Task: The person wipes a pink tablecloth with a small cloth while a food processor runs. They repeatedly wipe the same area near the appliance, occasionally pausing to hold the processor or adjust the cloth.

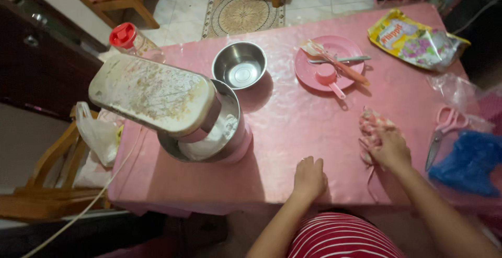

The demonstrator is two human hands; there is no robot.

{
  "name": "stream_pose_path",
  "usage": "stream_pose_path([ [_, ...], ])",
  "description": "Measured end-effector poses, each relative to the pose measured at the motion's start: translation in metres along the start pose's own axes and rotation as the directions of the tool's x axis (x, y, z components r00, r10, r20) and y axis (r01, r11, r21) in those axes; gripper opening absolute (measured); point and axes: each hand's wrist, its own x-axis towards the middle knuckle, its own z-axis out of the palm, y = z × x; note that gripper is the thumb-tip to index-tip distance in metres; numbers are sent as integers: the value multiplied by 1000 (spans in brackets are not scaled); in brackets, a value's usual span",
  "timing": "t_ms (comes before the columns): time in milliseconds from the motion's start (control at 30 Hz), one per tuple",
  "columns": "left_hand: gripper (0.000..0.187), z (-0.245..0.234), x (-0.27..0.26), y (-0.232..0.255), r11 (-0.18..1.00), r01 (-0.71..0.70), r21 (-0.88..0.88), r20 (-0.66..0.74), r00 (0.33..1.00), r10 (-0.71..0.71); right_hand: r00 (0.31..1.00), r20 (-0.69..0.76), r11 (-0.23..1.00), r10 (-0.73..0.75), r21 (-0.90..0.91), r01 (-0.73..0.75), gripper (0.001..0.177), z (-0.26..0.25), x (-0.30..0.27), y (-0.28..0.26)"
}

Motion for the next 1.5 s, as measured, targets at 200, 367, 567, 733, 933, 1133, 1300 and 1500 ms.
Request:
stream_pose_path([
  [200,33,38,13,6,982,-21,-187,-15,1000,18,967,153,960,-202,224,165,47,52,13,26],
  [367,23,75,35,30,667,14,-745,-70,993,-98,940,52,939,-337,92,332,43,61,-13,8],
  [567,25,167,76,10,-318,299,-899,405,845,-349,859,-72,855,-508,83,512,47,62,-42,13],
  [733,21,164,70,3,-200,374,-906,424,794,-436,815,-240,806,-528,161,570,33,83,-36,26],
  [933,21,109,60,3,439,506,-743,99,731,-675,834,-294,853,-466,102,512,24,80,-18,33],
  [1133,46,25,29,15,944,319,-77,-207,922,-329,853,-486,969,-188,48,242,24,71,13,74],
  [1300,84,10,11,1,891,448,80,134,880,-455,785,-546,956,-292,-180,230,38,46,25,72],
  [1500,94,-2,7,2,901,418,112,233,871,-433,843,-474,967,-253,-156,202,36,33,19,59],
])
